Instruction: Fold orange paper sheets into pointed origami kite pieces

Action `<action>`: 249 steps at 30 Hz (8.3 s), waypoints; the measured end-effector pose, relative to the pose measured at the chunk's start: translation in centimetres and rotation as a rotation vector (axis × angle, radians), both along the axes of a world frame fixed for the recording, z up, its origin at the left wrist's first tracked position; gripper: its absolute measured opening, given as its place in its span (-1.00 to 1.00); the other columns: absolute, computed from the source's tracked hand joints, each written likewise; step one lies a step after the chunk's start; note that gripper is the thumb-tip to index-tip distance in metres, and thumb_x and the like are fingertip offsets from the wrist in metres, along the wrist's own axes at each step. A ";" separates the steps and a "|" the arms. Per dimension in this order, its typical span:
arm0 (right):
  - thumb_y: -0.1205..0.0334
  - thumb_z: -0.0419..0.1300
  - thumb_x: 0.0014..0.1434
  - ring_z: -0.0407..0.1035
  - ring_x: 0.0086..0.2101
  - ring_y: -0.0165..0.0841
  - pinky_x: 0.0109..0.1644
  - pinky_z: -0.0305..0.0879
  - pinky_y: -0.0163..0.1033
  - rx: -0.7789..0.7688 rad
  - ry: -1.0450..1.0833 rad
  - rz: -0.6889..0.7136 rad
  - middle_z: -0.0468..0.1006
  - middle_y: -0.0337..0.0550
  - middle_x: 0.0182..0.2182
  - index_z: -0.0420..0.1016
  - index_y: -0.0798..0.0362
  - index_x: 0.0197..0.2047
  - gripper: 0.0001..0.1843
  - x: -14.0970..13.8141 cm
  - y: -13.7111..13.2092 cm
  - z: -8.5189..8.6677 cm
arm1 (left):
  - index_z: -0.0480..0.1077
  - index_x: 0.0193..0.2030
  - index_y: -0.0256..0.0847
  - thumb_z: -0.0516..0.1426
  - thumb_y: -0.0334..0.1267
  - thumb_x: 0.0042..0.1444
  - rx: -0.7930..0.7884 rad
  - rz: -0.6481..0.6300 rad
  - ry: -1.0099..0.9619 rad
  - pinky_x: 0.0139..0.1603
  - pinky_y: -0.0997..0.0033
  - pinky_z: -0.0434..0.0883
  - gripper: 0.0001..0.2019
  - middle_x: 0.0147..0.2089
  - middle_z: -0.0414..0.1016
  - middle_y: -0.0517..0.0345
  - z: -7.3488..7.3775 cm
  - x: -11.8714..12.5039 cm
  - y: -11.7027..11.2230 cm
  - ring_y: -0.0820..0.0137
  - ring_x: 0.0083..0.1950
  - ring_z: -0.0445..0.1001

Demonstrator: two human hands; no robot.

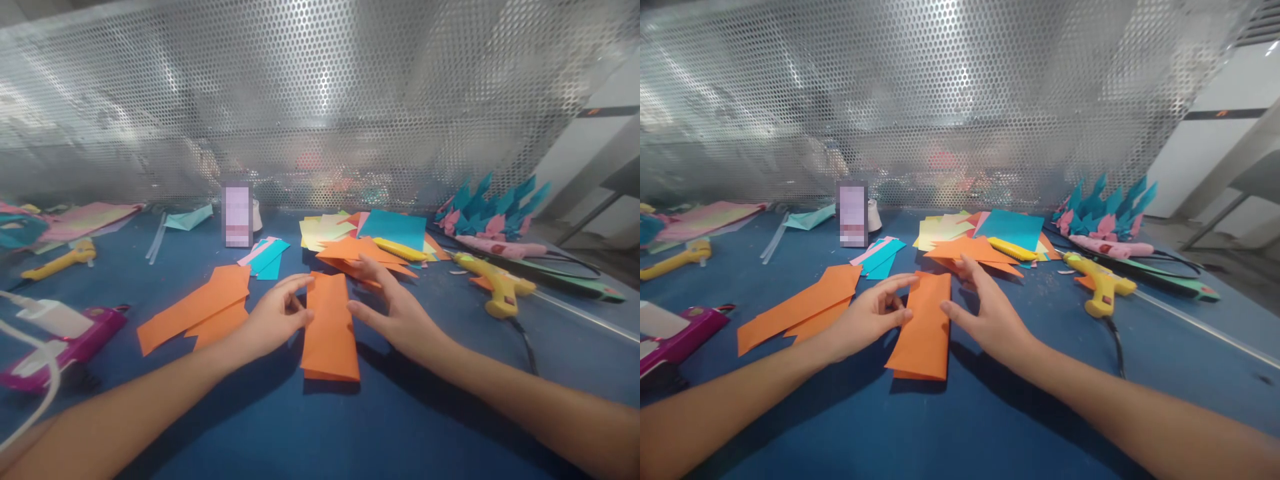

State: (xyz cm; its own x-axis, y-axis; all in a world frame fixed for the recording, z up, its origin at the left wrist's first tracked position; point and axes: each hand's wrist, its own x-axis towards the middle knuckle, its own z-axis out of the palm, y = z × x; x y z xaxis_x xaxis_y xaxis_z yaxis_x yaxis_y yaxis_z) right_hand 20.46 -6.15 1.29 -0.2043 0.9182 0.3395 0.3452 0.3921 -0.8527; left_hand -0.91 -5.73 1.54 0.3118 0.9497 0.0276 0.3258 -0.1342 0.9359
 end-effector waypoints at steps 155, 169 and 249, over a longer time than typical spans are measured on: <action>0.30 0.06 0.23 0.27 0.12 -0.12 0.12 0.29 0.07 0.363 -0.704 0.329 0.44 0.06 0.07 0.45 0.06 -0.15 -0.83 -0.3 -0.4 -0.7 | 0.28 0.22 -0.15 0.16 -0.33 -0.06 -0.134 -0.239 0.420 -0.46 0.45 0.39 -0.39 0.15 0.39 -0.11 2.4 -2.0 -0.8 0.48 -0.51 0.46; 0.16 0.20 0.11 0.17 0.16 -0.06 0.17 0.16 0.06 0.230 -0.820 0.333 0.34 0.19 0.13 0.32 0.14 0.00 -0.60 0.2 0.1 0.9 | 0.15 0.31 -0.18 0.12 -0.29 -0.03 -0.039 -0.240 0.484 -0.50 0.53 0.30 -0.32 -0.08 0.49 -0.01 2.2 -2.0 -1.3 0.45 -0.43 0.39; -0.21 0.33 -0.11 0.15 0.18 -0.02 0.20 0.13 0.10 0.162 -0.705 0.478 0.26 0.10 0.21 0.18 0.10 0.28 -0.02 1.0 1.2 0.7 | -0.14 0.40 -0.09 0.06 0.32 0.01 0.376 -0.461 0.820 0.36 -0.07 -0.14 -0.08 0.45 -0.30 0.02 1.0 -3.3 0.1 0.01 0.43 -0.35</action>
State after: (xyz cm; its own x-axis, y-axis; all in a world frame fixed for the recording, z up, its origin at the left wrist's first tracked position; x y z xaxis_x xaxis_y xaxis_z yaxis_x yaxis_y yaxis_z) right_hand 21.45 -4.90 1.98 -0.7678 0.6315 0.1078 0.5393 0.7280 -0.4232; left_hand -4.25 -5.61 2.53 0.7030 0.7058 -0.0873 0.6912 -0.6492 0.3175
